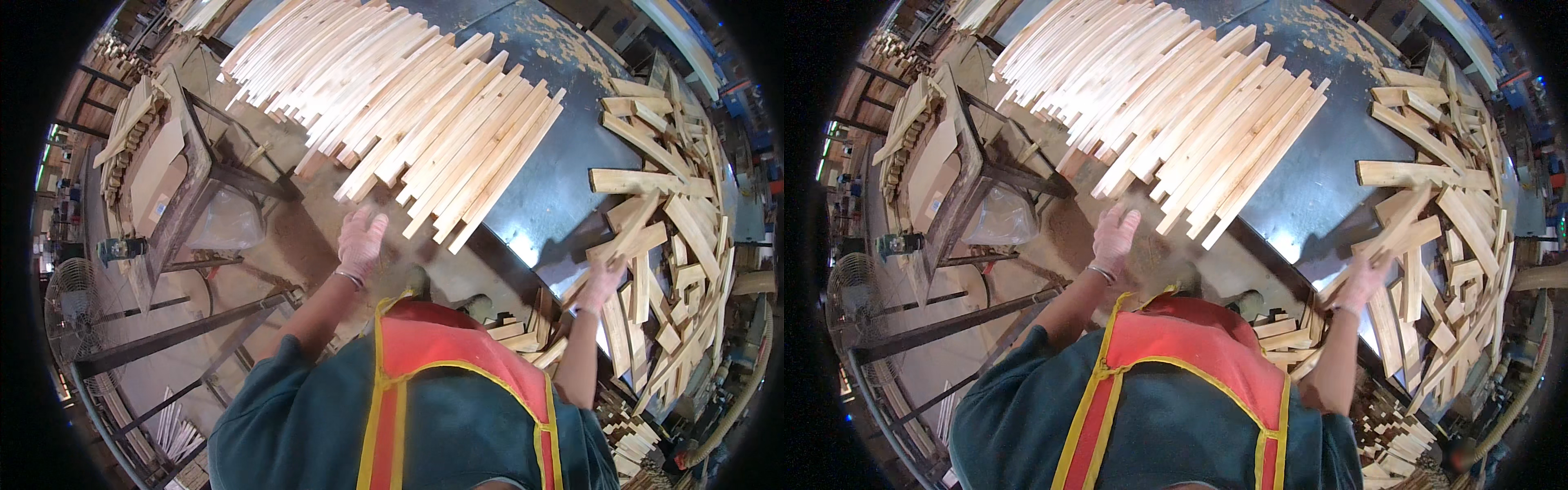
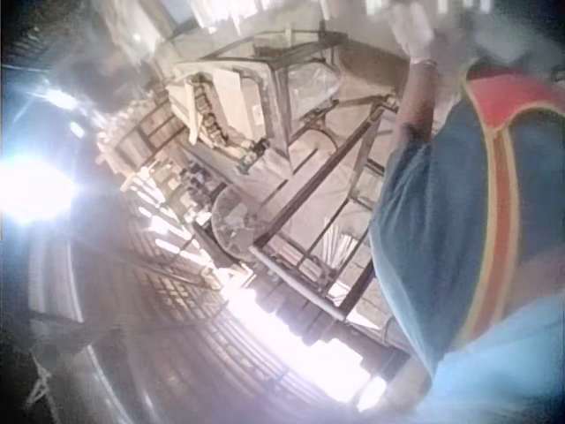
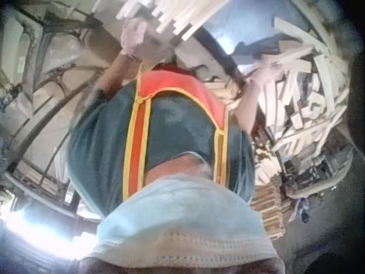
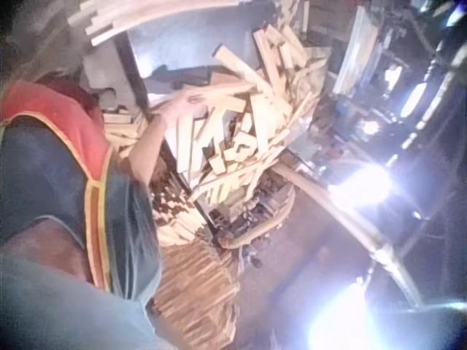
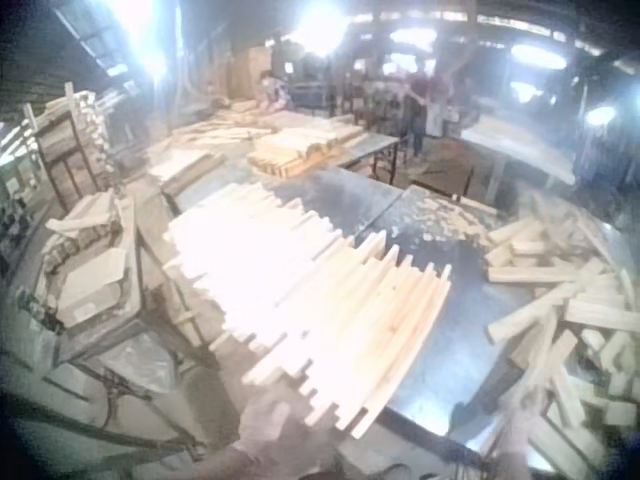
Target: The person picks up individual wooden planks from a large pile on a metal table and places them into a neat stack. The person repeatedly reaches for planks, aligns them, and adds them to the growing stack on the left side of the table.
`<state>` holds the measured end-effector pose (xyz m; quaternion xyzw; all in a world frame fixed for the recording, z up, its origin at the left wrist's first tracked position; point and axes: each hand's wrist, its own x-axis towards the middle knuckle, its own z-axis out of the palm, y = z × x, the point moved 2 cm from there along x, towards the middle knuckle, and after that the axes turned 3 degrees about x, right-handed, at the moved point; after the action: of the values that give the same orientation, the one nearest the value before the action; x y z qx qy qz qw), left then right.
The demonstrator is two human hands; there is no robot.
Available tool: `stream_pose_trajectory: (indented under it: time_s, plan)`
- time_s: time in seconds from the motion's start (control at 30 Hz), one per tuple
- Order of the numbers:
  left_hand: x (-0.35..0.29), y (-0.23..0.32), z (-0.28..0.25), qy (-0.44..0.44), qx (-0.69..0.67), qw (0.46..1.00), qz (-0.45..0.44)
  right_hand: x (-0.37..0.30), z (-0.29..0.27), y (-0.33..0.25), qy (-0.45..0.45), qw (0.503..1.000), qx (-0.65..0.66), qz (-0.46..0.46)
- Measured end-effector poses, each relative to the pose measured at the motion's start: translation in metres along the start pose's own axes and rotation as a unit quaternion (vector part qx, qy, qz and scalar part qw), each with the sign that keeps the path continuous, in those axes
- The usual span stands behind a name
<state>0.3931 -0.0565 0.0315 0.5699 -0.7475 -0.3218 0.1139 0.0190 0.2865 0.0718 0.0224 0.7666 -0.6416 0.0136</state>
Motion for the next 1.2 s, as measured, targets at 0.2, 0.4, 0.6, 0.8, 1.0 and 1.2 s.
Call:
stream_pose_trajectory:
  time_s: [0.2, 0.4, 0.6, 0.8, 1.0, 1.2]
  plan:
    - [0.069, 0.02, 0.054, -0.192, -0.473, 0.827, -0.235, 0.015, 0.068, 0.089, -0.129, 0.977, 0.154, 0.069]
    - [0.022, 0.038, 0.074, -0.454, -0.234, 0.852, -0.116, 0.001, 0.145, -0.008, -0.39, 0.906, -0.008, 0.164]
    - [0.075, 0.158, 0.075, -0.281, -0.03, 0.953, 0.11, 0.062, 0.127, -0.011, -0.43, 0.88, -0.039, 0.199]
    - [0.152, 0.221, 0.143, -0.261, 0.029, 0.964, 0.036, 0.115, 0.171, -0.028, -0.456, 0.847, -0.143, 0.233]
    - [0.129, 0.305, 0.149, -0.292, 0.06, 0.955, 0.005, 0.14, 0.18, 0.008, -0.413, 0.894, -0.018, 0.176]
    - [0.11, 0.408, 0.08, -0.114, -0.036, 0.979, 0.163, 0.161, 0.146, -0.127, -0.36, 0.93, 0.066, 0.022]
